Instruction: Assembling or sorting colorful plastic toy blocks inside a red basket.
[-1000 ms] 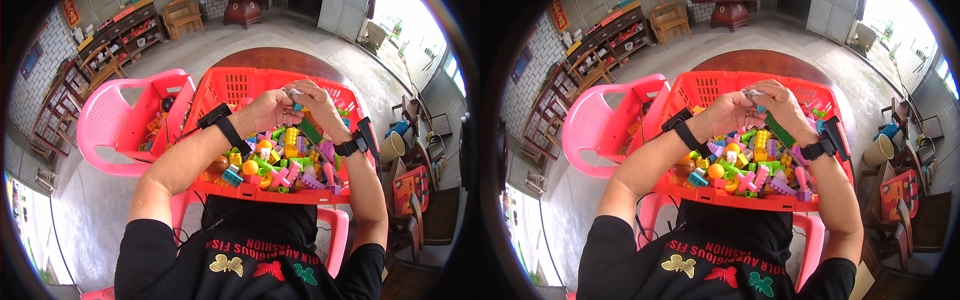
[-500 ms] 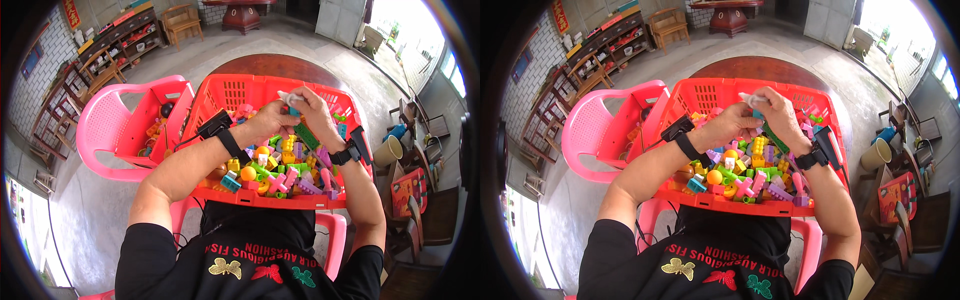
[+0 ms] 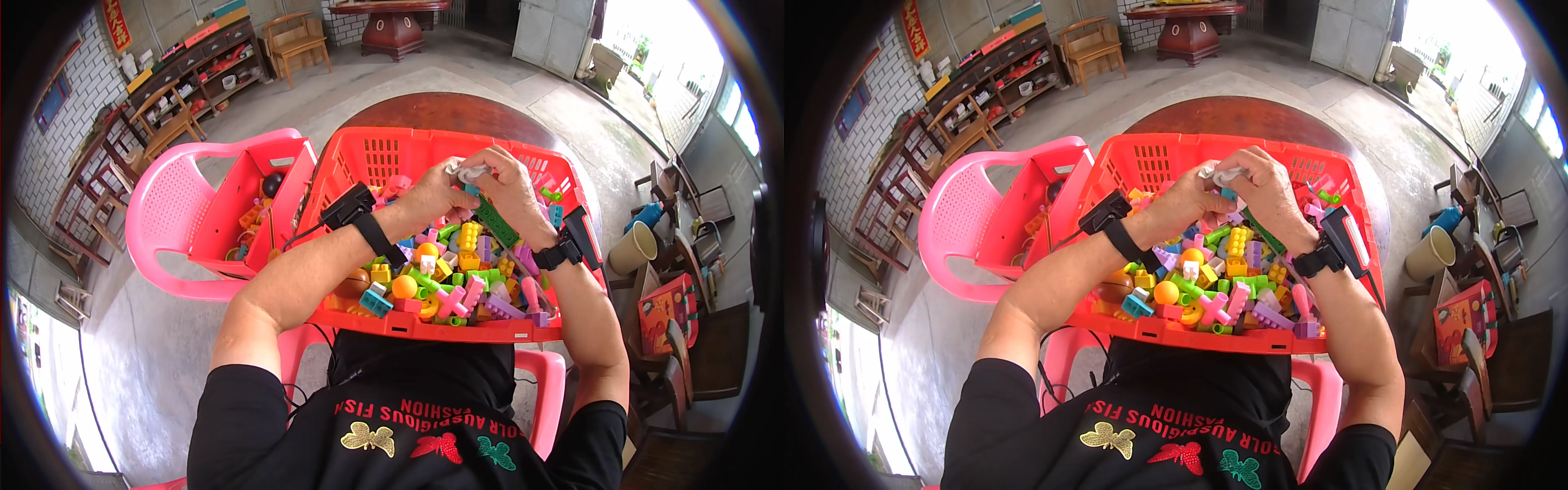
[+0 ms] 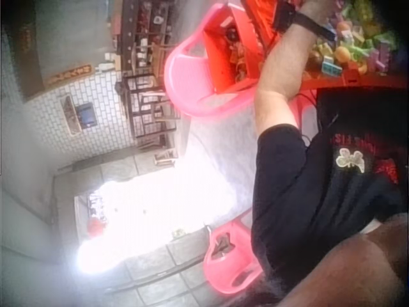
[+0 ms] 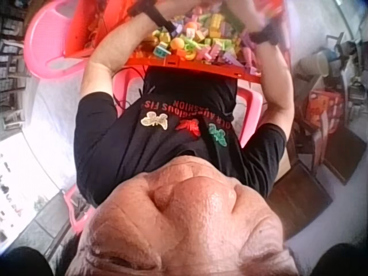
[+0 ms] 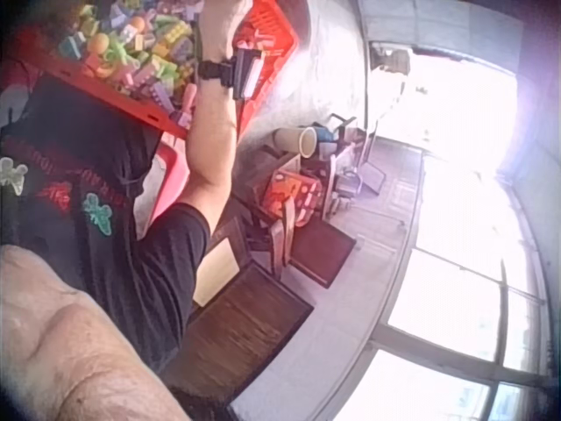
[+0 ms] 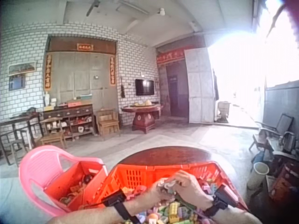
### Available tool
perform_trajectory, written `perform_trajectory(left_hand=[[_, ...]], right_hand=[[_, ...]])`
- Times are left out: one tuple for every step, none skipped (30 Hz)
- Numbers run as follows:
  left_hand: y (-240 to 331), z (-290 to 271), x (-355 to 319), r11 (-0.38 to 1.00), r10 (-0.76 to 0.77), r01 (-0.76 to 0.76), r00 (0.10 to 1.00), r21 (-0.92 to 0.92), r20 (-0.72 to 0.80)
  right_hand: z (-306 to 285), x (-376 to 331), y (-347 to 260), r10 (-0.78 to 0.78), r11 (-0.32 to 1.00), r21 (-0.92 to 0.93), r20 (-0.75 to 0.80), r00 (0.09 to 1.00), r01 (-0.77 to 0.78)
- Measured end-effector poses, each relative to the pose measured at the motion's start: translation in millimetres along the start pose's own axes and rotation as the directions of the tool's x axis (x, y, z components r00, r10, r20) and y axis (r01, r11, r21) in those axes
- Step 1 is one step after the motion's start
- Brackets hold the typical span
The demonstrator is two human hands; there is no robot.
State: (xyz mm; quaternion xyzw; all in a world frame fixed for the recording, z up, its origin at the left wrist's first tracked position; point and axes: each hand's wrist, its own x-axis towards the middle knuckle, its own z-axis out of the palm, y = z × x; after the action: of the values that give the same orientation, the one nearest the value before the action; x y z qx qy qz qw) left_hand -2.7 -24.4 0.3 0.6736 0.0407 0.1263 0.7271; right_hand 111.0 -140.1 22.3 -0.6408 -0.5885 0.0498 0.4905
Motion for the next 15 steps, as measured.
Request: perform_trajectory(left_hand=[[1, 1, -2, 1.000, -0.005, 0.005, 1.000, 0.011, -0.015], [2, 2, -4, 1.000, -0.009, 0.010, 1.000, 0.023, -0.030], [2, 4, -4, 1.000, -0.008, 0.008, 1.000, 0.023, -0.025], [3, 5, -4, 0.998, -0.025, 0.027, 0.999, 0.062, -0.021], [3, 6, -3, 0.994, -0.043, 0.045, 0.999, 0.102, -0.018], [2, 6, -4, 0.994, -0.042, 0.044, 0.999, 0.103, -0.020], [1, 6, -4, 0.995, -0.042, 0.043, 0.999, 0.085, -0.019], [-1, 6, -3, 0.997, -0.042, 0.043, 0.999, 0.067, -0.018], [-2, 5, -3, 0.997, -0.041, 0.043, 0.999, 0.068, -0.020], [-3, 3, -2, 0.997, -0.026, 0.027, 0.999, 0.078, -0.022], [-5, 2, -2, 0.996, -0.011, 0.013, 1.000, 0.088, -0.023], [-4, 1, 0, 0.996, -0.012, 0.014, 1.000, 0.087, -0.022], [-4, 0, 1, 0.991, 0.028, -0.022, 0.998, 0.130, -0.047], [-3, -2, 2, 0.983, 0.069, -0.056, 0.995, 0.173, -0.071], [-3, -3, 3, 0.984, 0.067, -0.054, 0.995, 0.173, -0.070]], right_hand=[[2, 0, -3, 0.010, 1.000, 0.009, -0.027, 1.000, -0.010], [3, 0, -4, 0.020, 1.000, 0.019, -0.053, 0.998, -0.019], [3, 0, 0, 0.020, 1.000, 0.016, -0.057, 0.998, -0.019], [4, 0, 8, 0.029, 0.997, 0.080, -0.061, 0.998, -0.024], [3, 0, 13, 0.038, 0.989, 0.144, -0.065, 0.997, -0.029], [3, 0, 15, 0.036, 0.989, 0.144, -0.065, 0.997, -0.027], [2, 0, 17, 0.057, 0.981, 0.186, -0.038, 0.998, -0.049], [2, 1, 17, 0.078, 0.971, 0.227, -0.012, 0.997, -0.073], [3, 1, 17, 0.076, 0.971, 0.228, -0.010, 0.997, -0.072], [3, 1, 16, 0.140, 0.941, 0.311, 0.010, 0.990, -0.136], [3, 1, 15, 0.201, 0.899, 0.391, 0.036, 0.979, -0.199], [3, 1, 14, 0.202, 0.898, 0.391, 0.036, 0.979, -0.200], [3, 1, 12, 0.218, 0.864, 0.453, 0.058, 0.974, -0.220], [3, 0, 10, 0.232, 0.825, 0.513, 0.080, 0.970, -0.239], [4, 0, 8, 0.233, 0.824, 0.513, 0.079, 0.969, -0.240]])
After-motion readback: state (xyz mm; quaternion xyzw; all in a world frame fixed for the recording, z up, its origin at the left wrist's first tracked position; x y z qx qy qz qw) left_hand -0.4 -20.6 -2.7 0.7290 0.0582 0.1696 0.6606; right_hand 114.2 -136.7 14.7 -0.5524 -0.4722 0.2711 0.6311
